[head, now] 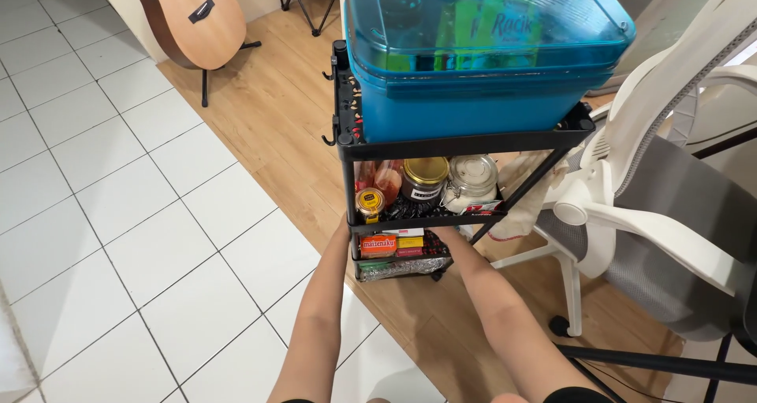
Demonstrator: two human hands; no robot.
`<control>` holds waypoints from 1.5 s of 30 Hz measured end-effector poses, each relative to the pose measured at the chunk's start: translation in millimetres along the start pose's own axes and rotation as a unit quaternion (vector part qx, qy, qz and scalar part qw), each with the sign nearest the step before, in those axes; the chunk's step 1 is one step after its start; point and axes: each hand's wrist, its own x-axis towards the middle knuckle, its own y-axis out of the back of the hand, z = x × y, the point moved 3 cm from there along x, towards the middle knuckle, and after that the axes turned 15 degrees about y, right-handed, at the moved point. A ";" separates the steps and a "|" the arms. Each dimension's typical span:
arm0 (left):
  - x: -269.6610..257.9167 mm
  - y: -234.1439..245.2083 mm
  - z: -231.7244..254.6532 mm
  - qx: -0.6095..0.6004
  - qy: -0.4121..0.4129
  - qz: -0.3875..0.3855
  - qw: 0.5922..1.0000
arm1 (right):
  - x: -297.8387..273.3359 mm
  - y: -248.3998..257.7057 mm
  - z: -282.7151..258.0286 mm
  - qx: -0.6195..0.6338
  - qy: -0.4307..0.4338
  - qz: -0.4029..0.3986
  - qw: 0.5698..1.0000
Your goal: Organize food items on a rolling storage cart and refill a plastic container with rice.
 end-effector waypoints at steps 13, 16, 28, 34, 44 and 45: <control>15.4 -19.9 31.4 0.022 -0.044 -0.028 0.998 | -7.1 4.8 -56.2 -0.396 0.037 -0.087 0.914; 3.7 -17.8 37.8 0.200 -0.091 0.076 0.973 | -1.3 -0.9 -45.4 -0.353 -0.018 -0.094 0.931; -50.0 35.6 47.7 0.357 -0.032 0.401 0.843 | -37.6 8.5 -95.0 0.095 -0.308 0.039 0.946; -121.8 41.2 67.8 0.267 -0.087 0.413 0.866 | -66.0 10.9 -96.6 0.058 -0.302 0.072 0.949; -238.7 17.8 22.1 0.426 -0.086 0.518 0.737 | -174.8 -37.9 -256.4 -0.081 0.149 0.135 0.976; -246.0 7.6 14.5 0.431 -0.083 0.515 0.736 | -176.7 -44.6 -279.5 -0.089 0.145 0.052 0.984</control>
